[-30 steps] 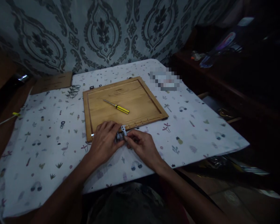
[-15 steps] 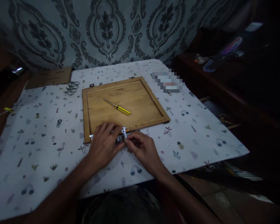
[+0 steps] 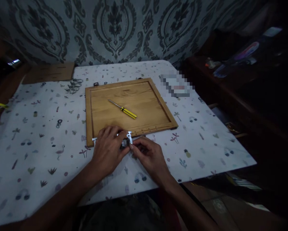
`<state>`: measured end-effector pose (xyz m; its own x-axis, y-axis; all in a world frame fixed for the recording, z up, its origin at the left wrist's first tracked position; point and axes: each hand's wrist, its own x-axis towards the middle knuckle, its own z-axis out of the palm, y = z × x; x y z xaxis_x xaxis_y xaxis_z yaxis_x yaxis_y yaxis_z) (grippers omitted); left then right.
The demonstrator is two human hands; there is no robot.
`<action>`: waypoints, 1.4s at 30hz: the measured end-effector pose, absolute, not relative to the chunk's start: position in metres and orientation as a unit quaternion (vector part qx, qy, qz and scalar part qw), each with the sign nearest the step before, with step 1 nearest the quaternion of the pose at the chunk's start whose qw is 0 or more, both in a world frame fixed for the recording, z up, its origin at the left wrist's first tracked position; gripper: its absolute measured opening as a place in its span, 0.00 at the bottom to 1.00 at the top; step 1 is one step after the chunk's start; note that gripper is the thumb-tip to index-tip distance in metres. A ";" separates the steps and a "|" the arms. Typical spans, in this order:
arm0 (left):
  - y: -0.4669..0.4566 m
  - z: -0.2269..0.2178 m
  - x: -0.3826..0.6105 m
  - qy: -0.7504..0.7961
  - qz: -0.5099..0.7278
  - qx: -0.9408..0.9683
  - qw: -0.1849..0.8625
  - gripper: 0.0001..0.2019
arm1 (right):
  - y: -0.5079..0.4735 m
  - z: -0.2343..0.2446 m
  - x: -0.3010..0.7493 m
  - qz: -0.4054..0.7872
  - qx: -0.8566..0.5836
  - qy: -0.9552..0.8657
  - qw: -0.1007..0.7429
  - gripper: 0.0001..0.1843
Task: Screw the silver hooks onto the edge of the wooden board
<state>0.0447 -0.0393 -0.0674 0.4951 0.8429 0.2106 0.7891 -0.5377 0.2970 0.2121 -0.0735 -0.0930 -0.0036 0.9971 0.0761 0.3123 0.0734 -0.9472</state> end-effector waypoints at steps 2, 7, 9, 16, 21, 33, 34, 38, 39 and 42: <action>-0.039 -0.068 0.045 0.474 0.172 0.859 0.085 0.16 | -0.074 -0.092 0.213 0.397 -0.556 -0.590 0.430 0.09; -0.039 -0.067 0.046 0.477 0.179 0.857 0.084 0.16 | -0.070 -0.080 0.222 0.394 -0.576 -0.584 0.415 0.09; -0.039 -0.066 0.046 0.475 0.179 0.858 0.080 0.15 | -0.066 -0.075 0.225 0.379 -0.583 -0.585 0.418 0.09; -0.039 -0.067 0.046 0.474 0.178 0.859 0.071 0.15 | -0.060 -0.079 0.221 0.346 -0.560 -0.620 0.426 0.05; -0.039 -0.067 0.046 0.472 0.180 0.860 0.069 0.15 | -0.063 -0.083 0.217 0.347 -0.564 -0.615 0.427 0.05; -0.037 -0.063 0.045 0.460 0.175 0.868 0.071 0.16 | -0.063 -0.082 0.221 0.344 -0.551 -0.625 0.434 0.06; -0.037 -0.063 0.046 0.460 0.176 0.867 0.073 0.16 | -0.058 -0.079 0.222 0.339 -0.557 -0.626 0.428 0.06; -0.037 -0.063 0.046 0.463 0.176 0.865 0.080 0.17 | -0.033 -0.056 0.231 0.324 -0.577 -0.618 0.425 0.11; -0.037 -0.063 0.046 0.466 0.176 0.864 0.081 0.17 | -0.035 -0.053 0.236 0.327 -0.572 -0.618 0.429 0.11; -0.037 -0.064 0.045 0.471 0.173 0.861 0.084 0.16 | -0.093 -0.065 0.264 0.319 -0.571 -0.605 0.454 0.10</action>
<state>0.0454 -0.0366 -0.0641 0.4967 0.8400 0.2184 0.7817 -0.5423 0.3079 0.2642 -0.0927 -0.0651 0.0652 0.9805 0.1852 0.4021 0.1440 -0.9042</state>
